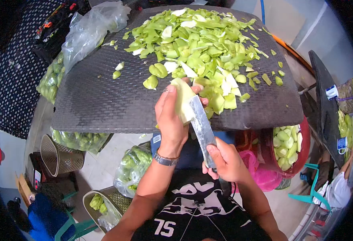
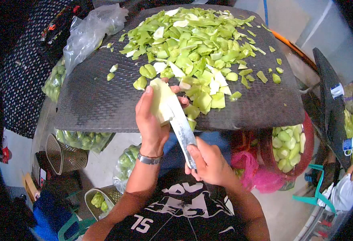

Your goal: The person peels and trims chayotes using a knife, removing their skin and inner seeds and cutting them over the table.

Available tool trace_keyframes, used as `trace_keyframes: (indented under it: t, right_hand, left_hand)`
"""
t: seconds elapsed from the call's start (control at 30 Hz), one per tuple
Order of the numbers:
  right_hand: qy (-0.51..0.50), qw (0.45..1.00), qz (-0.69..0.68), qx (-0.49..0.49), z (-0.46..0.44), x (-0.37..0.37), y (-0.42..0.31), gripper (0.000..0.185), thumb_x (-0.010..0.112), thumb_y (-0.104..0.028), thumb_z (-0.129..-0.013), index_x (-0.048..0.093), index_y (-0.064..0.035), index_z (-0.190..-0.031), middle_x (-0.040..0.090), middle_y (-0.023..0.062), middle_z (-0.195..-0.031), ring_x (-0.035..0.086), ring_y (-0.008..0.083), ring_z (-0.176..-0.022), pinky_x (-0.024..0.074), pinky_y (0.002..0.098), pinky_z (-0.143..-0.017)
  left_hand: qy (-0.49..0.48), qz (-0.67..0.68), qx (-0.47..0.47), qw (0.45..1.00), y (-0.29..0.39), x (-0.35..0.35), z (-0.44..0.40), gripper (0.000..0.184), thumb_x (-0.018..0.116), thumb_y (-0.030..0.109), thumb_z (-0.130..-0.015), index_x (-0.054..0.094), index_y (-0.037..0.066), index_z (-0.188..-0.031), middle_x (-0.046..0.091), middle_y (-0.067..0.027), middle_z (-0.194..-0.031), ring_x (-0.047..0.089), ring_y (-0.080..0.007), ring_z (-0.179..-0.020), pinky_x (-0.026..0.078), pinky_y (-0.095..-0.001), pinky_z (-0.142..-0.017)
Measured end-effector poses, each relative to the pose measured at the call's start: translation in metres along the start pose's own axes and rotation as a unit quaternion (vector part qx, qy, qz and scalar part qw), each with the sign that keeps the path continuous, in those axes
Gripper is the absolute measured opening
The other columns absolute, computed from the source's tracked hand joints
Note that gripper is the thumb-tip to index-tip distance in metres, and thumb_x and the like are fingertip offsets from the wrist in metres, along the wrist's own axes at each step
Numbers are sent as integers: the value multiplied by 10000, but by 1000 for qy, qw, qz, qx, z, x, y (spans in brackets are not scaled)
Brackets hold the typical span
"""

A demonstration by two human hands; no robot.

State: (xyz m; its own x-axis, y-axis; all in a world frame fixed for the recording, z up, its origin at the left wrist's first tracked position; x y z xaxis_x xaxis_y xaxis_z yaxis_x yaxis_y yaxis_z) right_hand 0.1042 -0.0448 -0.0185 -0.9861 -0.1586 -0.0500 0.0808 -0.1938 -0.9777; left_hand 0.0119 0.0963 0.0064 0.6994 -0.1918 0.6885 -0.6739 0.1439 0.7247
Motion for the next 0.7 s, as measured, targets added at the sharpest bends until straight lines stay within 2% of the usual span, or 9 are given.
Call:
trace_keyframes:
  t: [0.2, 0.4, 0.6, 0.7]
  right_hand:
    - [-13, 997, -66, 23, -18, -7, 14, 255, 387, -218, -1145, 509, -13, -1236, 651, 111, -674, 537, 124, -434, 438, 282, -421]
    - [-50, 989, -134, 43, -44, -13, 12, 262, 371, -269, -1152, 481, -41, -1220, 642, 132, -681, 517, 131, -425, 415, 275, -399]
    - [-73, 980, -178, 59, -63, -16, 20, 284, 382, -316, -1149, 473, -53, -1207, 641, 134, -675, 506, 145, -405, 401, 279, -377]
    - [-71, 976, -191, 73, -72, -18, 18, 292, 389, -326, -1147, 476, -55, -1210, 642, 133, -674, 506, 146, -400, 402, 280, -375]
  left_hand:
    - [25, -7, 0, 1000, -11, -10, -21, 334, 563, 160, -1047, 556, -45, -1310, 720, -181, -1032, 733, -271, -762, 621, -388, -684]
    - [22, -33, 0, 999, -9, -14, -48, 304, 565, 38, -1009, 558, -56, -1298, 717, -185, -1051, 736, -282, -779, 633, -400, -673]
    - [56, -60, -37, 996, -7, -21, -62, 308, 566, 8, -1008, 542, -65, -1306, 706, -210, -1104, 744, -303, -814, 647, -426, -701]
    - [74, -70, -35, 994, -8, -30, -72, 286, 561, 48, -1033, 530, -50, -1300, 702, -203, -1100, 739, -301, -804, 648, -433, -689]
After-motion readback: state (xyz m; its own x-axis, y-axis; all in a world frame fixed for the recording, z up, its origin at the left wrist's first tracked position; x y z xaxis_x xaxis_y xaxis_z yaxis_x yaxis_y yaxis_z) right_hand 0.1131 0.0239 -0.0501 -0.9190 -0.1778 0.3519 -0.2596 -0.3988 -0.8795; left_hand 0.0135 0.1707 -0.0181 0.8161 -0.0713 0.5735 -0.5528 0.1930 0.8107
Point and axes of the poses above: each hand's wrist, its own z-axis away from the middle knuckle, its own x-axis out of the palm, y = z × x, the point moved 10 cm from there along -z, towards the middle knuckle
